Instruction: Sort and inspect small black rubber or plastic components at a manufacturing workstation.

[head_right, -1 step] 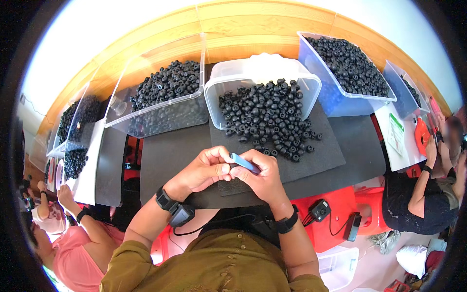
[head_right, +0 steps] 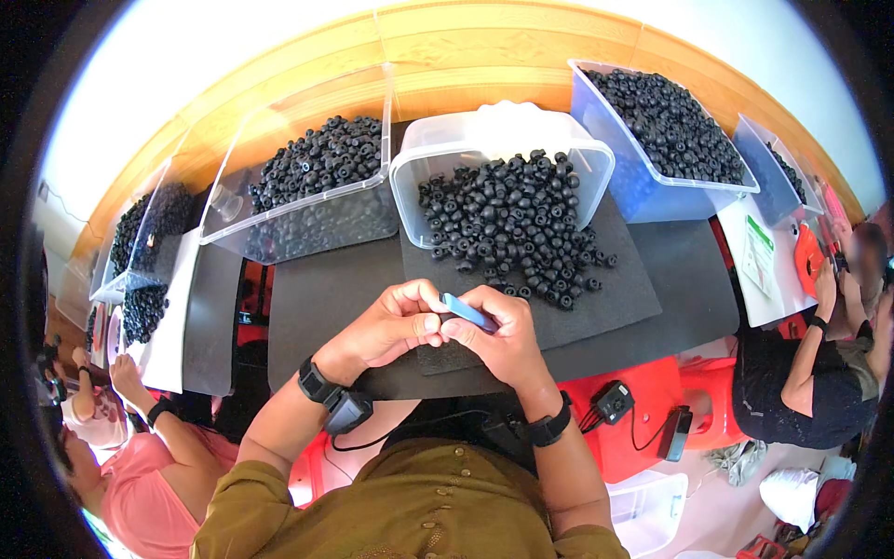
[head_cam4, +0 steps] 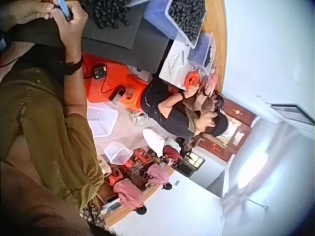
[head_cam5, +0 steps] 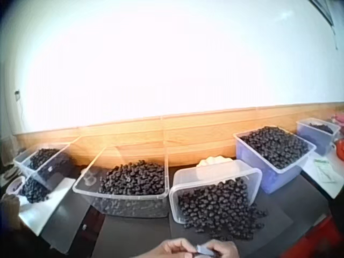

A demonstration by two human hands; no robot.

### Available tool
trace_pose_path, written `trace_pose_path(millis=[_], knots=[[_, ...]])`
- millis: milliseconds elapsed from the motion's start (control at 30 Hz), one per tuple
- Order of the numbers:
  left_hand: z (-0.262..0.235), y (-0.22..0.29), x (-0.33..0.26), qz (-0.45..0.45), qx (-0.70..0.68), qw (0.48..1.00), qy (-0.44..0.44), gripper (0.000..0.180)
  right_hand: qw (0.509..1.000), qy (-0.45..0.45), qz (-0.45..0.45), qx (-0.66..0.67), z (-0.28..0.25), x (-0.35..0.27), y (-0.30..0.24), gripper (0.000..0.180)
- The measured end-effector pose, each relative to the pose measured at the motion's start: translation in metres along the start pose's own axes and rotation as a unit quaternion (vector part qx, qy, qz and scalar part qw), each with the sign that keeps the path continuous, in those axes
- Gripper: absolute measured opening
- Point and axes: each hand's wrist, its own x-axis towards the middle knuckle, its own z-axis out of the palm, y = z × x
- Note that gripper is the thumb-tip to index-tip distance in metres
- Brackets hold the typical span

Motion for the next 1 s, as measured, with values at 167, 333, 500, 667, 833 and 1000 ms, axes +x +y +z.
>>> trace_pose_path(millis=[167,333,500,667,833,1000], knots=[[-0.001,0.000,0.000,-0.017,0.031,0.999,-0.001,0.014,0.998,0.003,0.027,0.059,0.000,0.002,-0.007,0.010],[0.013,0.068,-0.013,0.185,0.228,0.952,0.090,0.014,0.985,0.115,0.042,0.121,0.001,-0.002,-0.006,0.008],[-0.007,0.162,-0.016,0.354,0.419,0.786,0.284,0.019,0.985,0.146,0.027,0.090,0.005,-0.003,-0.010,0.009],[0.019,0.118,0.000,0.377,0.755,0.491,0.216,0.019,0.984,0.157,0.029,0.076,0.005,-0.003,-0.009,0.010],[0.023,0.038,0.034,0.205,0.748,0.625,0.091,0.016,0.983,0.160,0.026,0.083,0.004,-0.005,-0.005,0.011],[0.005,0.024,0.054,0.205,0.772,0.598,0.063,0.022,0.985,0.160,0.011,0.068,0.006,-0.003,-0.004,0.010]])
